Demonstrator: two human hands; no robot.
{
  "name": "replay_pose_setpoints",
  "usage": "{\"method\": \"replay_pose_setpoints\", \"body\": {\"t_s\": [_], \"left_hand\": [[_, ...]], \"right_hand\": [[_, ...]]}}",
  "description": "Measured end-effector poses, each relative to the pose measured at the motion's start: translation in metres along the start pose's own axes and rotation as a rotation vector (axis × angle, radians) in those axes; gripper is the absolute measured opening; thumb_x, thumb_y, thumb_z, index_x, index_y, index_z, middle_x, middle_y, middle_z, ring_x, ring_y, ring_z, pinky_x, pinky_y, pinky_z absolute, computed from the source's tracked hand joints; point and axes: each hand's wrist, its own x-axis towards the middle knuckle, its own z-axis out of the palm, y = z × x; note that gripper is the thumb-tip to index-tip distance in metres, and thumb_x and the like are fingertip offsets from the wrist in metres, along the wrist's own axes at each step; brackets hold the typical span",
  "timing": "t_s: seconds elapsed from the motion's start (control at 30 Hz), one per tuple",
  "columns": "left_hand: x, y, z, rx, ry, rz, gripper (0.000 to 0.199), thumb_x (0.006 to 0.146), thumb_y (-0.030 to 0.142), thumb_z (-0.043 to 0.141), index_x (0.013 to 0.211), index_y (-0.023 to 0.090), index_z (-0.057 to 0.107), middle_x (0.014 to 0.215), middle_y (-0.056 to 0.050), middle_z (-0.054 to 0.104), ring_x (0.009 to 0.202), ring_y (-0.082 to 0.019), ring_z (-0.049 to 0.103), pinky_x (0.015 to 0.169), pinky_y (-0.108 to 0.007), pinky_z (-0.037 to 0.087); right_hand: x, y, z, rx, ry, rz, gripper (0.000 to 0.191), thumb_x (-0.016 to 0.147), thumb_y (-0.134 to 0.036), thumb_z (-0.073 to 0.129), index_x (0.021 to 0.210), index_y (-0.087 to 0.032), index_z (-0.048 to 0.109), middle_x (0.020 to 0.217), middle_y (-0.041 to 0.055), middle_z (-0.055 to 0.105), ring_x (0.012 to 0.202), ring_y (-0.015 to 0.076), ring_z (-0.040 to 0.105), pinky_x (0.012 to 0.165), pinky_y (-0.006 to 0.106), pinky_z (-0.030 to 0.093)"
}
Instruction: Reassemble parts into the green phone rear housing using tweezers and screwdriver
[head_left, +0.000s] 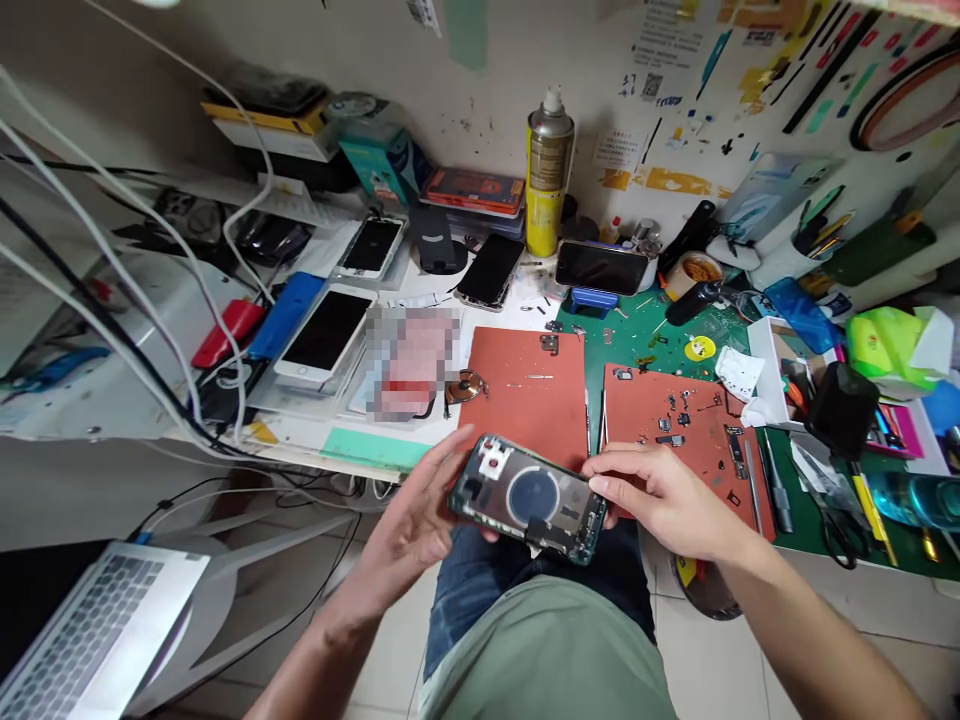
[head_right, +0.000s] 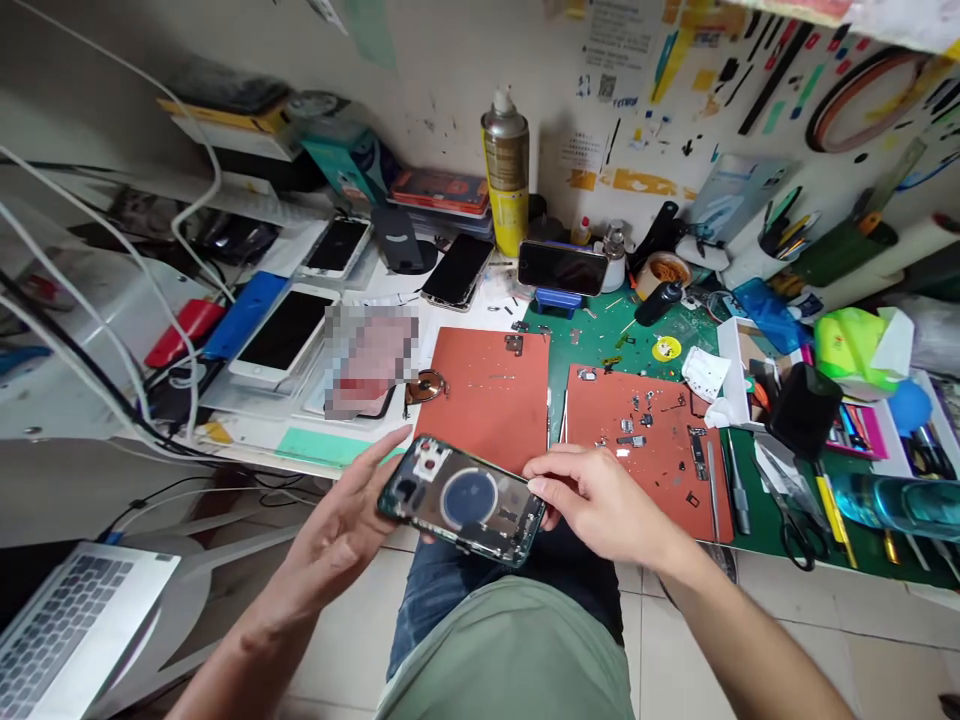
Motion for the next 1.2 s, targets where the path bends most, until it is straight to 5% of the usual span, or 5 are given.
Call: {"method": "replay_pose_setpoints", "body": {"t_s": [0.2,0.63,0.8,0.9,1.2], "left_hand": [[0.005,0.002,-0.014,0.741,-0.145,-0.079,0.101,0.079,0.054,0.101,0.166,0.045,0.050,0.167,-0.009,0.059,0.152,-0.038,0.059,0.126,-0.054,0.051],[0.007,-0.048,0.046,1.609,0.154,0.405,0.067,0.102,0.024,0.066,0.164,0.014,0.041,0.146,-0.023,0.069,0.127,-0.040,0.069,0.107,-0.055,0.058],[0.007,-0.052,0.065,1.698,0.220,0.378,0.057,0.104,0.022,0.062,0.156,0.006,0.047,0.142,-0.028,0.070,0.121,-0.043,0.069,0.104,-0.057,0.056],[0.007,-0.053,0.073,1.722,0.257,0.351,0.053,0.106,0.027,0.059,0.153,0.004,0.052,0.138,-0.029,0.072,0.117,-0.043,0.069,0.101,-0.056,0.057],[0.009,-0.067,0.093,1.718,0.265,0.308,0.082,0.105,0.044,0.066,0.172,0.008,0.034,0.155,-0.036,0.058,0.132,-0.055,0.062,0.107,-0.069,0.054]], "right_hand": [[0.059,-0.015,-0.016,-0.489,-0.254,-0.166,0.029,0.103,-0.014,0.055,0.099,-0.020,0.084,0.103,0.0070,0.082,0.090,0.0194,0.070,0.085,0.032,0.050],[0.147,-0.030,-0.011,-0.604,-0.268,-0.202,0.035,0.079,0.006,0.070,0.059,-0.023,0.069,0.063,-0.0041,0.066,0.063,0.0136,0.055,0.064,0.028,0.035],[0.083,-0.042,-0.031,-0.668,0.071,-0.214,0.033,0.093,0.004,0.053,0.080,-0.020,0.072,0.084,0.0032,0.070,0.076,0.0167,0.057,0.072,0.031,0.036],[0.006,-0.028,-0.045,-0.506,0.570,-0.255,0.029,0.110,-0.029,0.059,0.087,-0.021,0.075,0.083,0.0022,0.072,0.075,0.0167,0.062,0.073,0.030,0.044],[-0.156,0.104,-0.014,-0.295,1.230,0.305,0.043,0.104,-0.061,0.066,0.096,-0.021,0.081,0.069,-0.0001,0.073,0.057,0.0170,0.063,0.058,0.029,0.051]]}}
